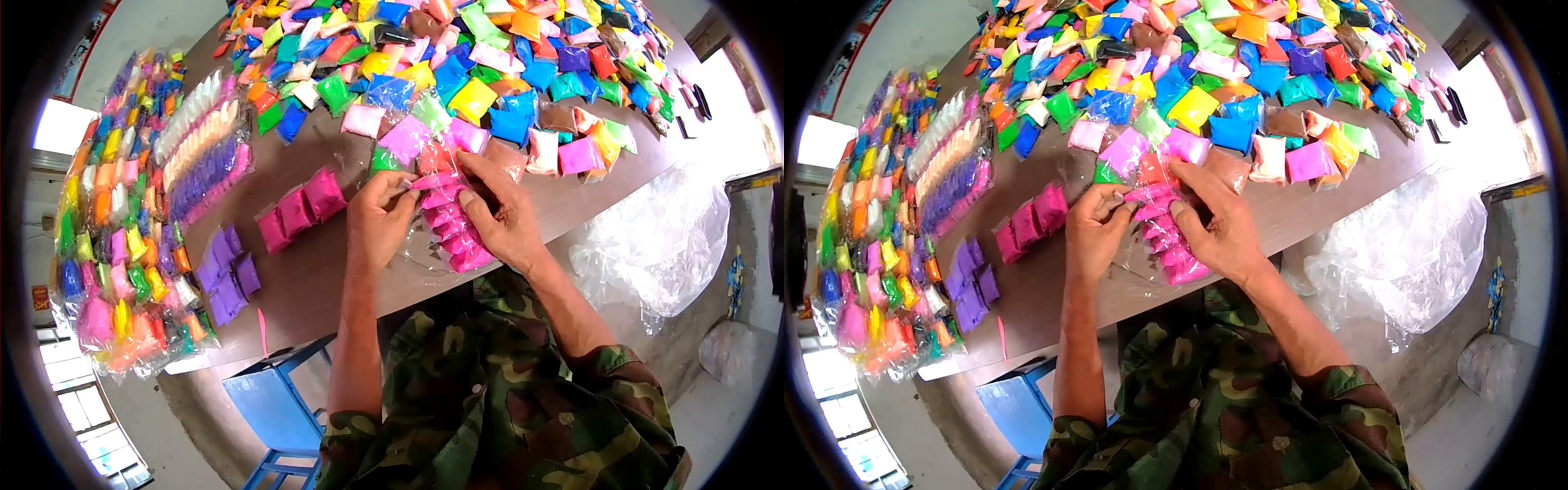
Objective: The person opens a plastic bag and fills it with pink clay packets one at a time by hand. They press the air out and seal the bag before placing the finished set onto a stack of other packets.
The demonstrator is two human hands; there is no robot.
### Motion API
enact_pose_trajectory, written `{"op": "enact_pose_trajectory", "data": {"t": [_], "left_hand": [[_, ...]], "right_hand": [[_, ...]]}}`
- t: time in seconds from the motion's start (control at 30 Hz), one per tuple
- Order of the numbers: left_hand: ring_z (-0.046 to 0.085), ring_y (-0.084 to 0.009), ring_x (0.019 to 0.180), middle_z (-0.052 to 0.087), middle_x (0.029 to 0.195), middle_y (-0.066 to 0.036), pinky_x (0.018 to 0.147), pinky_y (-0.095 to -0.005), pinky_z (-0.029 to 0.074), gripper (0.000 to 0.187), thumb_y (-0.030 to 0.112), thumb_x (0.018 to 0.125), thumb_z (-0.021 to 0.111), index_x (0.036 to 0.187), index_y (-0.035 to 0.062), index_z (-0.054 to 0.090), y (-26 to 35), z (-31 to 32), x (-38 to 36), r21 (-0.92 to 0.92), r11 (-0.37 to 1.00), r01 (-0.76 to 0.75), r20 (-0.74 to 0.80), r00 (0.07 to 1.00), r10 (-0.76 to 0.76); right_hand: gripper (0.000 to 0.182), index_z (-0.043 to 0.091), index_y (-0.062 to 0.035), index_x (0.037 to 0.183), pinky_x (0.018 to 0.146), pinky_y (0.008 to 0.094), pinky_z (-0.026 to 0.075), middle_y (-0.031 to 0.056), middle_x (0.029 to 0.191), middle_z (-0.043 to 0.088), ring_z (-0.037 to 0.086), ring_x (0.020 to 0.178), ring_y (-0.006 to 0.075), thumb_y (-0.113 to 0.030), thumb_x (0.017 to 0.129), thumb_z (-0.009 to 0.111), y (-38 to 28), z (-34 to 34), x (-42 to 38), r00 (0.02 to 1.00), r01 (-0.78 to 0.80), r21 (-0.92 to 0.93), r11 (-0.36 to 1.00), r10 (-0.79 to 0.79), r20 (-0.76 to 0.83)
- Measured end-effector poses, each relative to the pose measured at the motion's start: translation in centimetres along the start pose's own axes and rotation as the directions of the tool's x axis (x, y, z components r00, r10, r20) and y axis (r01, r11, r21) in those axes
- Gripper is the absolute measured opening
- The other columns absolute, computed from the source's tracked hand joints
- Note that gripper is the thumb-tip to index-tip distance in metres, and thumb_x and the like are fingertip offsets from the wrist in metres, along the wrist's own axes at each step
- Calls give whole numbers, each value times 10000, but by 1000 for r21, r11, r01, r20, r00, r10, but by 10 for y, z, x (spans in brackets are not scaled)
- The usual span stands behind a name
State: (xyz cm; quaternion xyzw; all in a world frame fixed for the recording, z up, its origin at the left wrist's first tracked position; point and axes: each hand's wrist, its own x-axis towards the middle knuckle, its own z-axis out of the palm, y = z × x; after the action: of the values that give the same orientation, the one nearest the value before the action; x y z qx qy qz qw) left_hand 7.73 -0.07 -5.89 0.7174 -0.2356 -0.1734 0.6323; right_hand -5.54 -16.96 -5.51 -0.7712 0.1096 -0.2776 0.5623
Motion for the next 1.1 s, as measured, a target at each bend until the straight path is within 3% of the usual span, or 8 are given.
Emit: {"op": "enact_pose_trajectory", "data": {"t": [0.07, 0.2, 0.3, 0.4, 0.5, 0.53, 0.73, 1.1], "left_hand": [[732, -84, 992, 803, 1081, -71, 844, -252, 585, 196, -46, 1010, 738, 1205, -35, 752, 11, -1, -2, 173, 981, 91, 24, 995, -97], [735, -91, 986, 809, 1073, -88, 825, -276, 591, 208, -29, 995, 754, 1202, -34, 781, 23, -2, -13, 257, 965, 47, 22, 998, -54], [770, -164, 949, 806, 1054, -131, 825, -314, 597, 222, -12, 985, 759, 1204, -39, 786, 28, -9, -33, 359, 928, -100, 45, 995, 90], [783, -303, 903, 784, 1099, -193, 786, -362, 611, 211, -1, 994, 751, 1200, -27, 785, 31, -15, -57, 493, 832, -255, 41, 962, 270], [785, -315, 928, 785, 1108, -194, 794, -367, 611, 213, -16, 997, 744, 1206, -31, 781, 28, -18, -76, 506, 841, -191, 7, 976, 217], [783, -331, 937, 781, 1113, -201, 797, -375, 611, 212, -20, 1002, 739, 1210, -35, 777, 31, -17, -78, 495, 852, -171, 6, 981, 194], [771, -360, 959, 766, 1136, -196, 830, -393, 602, 221, -18, 1010, 715, 1224, -31, 767, 29, -10, -65, 453, 852, -263, 75, 964, 257], [755, -342, 946, 747, 1123, -198, 829, -372, 590, 254, -39, 1018, 662, 1249, -20, 765, 28, -9, -64, 517, 813, -267, 110, 963, 246]], "right_hand": [[457, 655, -5, 1481, 1087, 388, 523, 197, 1373, 715, 699, 1228, 291, -116, 1041, 714, -3, -2, 4, 1000, -1, -6, 1000, 1, 22], [431, 657, 3, 1478, 1041, 373, 544, 205, 1350, 731, 704, 1220, 278, -138, 1071, 681, -5, -2, 7, 996, -63, 12, 998, 62, 59], [425, 659, 8, 1474, 981, 364, 564, 212, 1302, 748, 711, 1173, 242, -147, 1078, 682, -11, 7, -6, 998, -37, 16, 999, 36, 50], [428, 652, 9, 1477, 977, 366, 565, 224, 1306, 744, 712, 1155, 235, -142, 1077, 682, -16, 12, -21, 977, -169, 62, 984, 159, 143], [434, 651, 18, 1465, 1051, 408, 545, 268, 1364, 714, 707, 1243, 339, -96, 1049, 695, -13, 16, -29, 993, 26, 36, 999, -30, 116], [441, 657, 21, 1456, 1088, 435, 530, 270, 1387, 704, 684, 1287, 394, -72, 1027, 705, -20, 15, -29, 993, -27, 56, 998, 20, 120], [445, 682, 7, 1441, 1115, 453, 524, 241, 1419, 706, 671, 1301, 405, -51, 1001, 714, -1, 11, -22, 985, 158, -133, 978, -148, 85], [401, 719, 7, 1383, 1101, 440, 537, 245, 1373, 724, 705, 1268, 394, -33, 984, 722, -6, 12, -23, 994, 102, -21, 995, -101, 46]]}}
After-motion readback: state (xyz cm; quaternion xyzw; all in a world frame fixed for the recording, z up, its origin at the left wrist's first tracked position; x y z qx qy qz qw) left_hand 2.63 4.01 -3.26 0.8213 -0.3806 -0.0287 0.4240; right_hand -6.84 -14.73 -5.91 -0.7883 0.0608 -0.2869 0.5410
